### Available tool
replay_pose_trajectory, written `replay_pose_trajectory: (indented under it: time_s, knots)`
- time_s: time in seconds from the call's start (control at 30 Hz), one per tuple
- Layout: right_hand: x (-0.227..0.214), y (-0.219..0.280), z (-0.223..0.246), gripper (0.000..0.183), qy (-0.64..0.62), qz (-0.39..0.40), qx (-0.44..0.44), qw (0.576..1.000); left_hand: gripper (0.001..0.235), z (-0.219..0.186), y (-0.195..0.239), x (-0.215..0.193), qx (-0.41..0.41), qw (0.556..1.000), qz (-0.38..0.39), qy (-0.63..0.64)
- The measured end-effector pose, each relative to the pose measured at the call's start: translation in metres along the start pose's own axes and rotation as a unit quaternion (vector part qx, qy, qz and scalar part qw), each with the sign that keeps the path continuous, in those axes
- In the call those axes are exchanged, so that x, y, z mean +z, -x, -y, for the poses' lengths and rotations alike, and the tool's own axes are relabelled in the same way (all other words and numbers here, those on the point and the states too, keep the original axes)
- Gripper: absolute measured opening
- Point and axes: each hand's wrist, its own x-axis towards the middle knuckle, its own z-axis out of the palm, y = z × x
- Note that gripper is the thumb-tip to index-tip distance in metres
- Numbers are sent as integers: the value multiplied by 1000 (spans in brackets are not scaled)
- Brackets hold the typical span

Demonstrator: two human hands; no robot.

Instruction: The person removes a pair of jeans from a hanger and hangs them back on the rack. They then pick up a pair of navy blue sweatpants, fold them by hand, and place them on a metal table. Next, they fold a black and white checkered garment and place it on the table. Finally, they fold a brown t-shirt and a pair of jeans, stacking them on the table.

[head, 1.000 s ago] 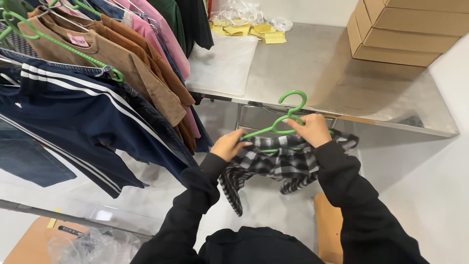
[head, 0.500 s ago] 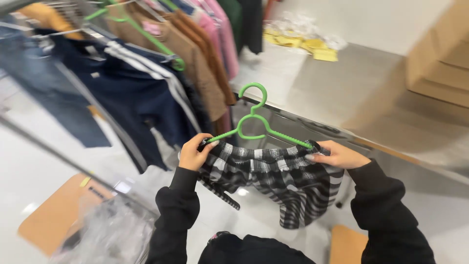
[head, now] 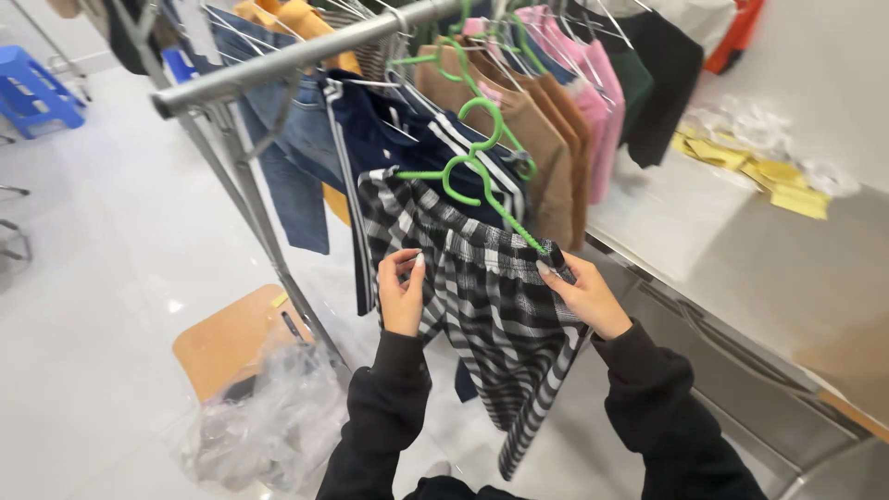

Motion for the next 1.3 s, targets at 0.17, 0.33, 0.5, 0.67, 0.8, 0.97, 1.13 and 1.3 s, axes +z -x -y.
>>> replay_pose_trajectory:
  time_s: [0.17, 0.33, 0.5, 0.67, 0.8, 0.97, 1.13, 1.3]
  knots:
    - [44, -34, 63, 17, 24, -15, -57, 998, 24, -8, -48, -17, -21, 1000, 0, 9]
    - [62, -84, 39, 14, 78, -46, -107, 990, 28, 13, -89, -24, -33, 999, 22, 33]
    - [102, -136, 36, 9, 131, -29, -167, 977, 23, 24, -115, -25, -66, 995, 41, 56]
    - [126, -155, 18, 9, 156, -16, -158, 975, 24, 4, -121, -29, -71, 993, 67, 61]
    - [125, -128, 61, 31, 146, -21, -145, 978, 23, 7, -118, -26, -88, 991, 79, 59]
    - [98, -102, 63, 42, 108, -53, -109, 987, 22, 4, -102, -7, -85, 990, 86, 71]
    - [50, -44, 93, 31, 100, -110, -82, 985, 24, -19, -66, 23, -73, 989, 85, 96]
    - [-32, 8, 43, 20, 102, -192, -24, 976, 32, -61, -14, 66, -59, 985, 91, 135]
